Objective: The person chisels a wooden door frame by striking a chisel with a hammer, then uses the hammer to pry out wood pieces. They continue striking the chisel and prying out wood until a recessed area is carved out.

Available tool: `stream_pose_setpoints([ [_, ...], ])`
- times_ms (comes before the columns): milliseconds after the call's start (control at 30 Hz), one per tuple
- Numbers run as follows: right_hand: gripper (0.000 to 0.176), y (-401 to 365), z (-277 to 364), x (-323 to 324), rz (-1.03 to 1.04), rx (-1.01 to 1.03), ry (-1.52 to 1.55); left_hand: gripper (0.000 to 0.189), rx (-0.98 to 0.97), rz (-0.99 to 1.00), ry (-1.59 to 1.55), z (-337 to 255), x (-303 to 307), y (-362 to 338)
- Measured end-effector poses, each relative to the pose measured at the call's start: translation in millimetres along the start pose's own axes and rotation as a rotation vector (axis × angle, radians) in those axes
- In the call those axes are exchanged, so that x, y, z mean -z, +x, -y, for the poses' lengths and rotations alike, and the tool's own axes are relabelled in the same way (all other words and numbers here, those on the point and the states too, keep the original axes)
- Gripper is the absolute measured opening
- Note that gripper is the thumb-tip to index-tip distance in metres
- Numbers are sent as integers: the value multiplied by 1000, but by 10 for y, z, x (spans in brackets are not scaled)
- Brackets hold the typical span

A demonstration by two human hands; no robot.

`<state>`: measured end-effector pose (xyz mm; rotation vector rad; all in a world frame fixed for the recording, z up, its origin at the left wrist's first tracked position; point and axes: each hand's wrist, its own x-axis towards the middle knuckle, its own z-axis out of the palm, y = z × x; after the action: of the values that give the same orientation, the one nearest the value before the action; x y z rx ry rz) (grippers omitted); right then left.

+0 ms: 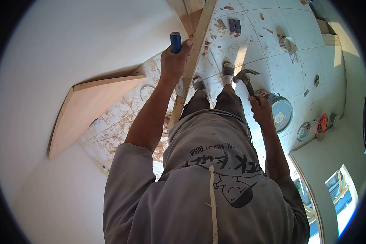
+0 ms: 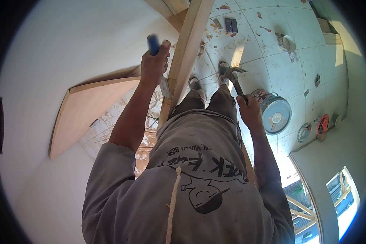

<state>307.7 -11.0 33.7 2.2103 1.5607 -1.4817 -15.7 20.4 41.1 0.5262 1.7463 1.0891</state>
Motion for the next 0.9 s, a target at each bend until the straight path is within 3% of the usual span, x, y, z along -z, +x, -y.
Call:
stream_pose_setpoints([
  [133, 40, 87, 55, 26, -50, 100, -64, 50, -27, -2, -23, 21, -43, -5],
  [500, 39, -7, 107, -99, -69, 73, 37, 51, -186, -51, 103, 63, -82, 30],
  [700, 39, -81, 20, -163, -46, 59, 2, 56, -154, 115, -34, -116, 69, -113],
  [900, 41, -88, -61, -224, -48, 78, -64, 60, -263, 126, 147, -277, 108, -235],
])
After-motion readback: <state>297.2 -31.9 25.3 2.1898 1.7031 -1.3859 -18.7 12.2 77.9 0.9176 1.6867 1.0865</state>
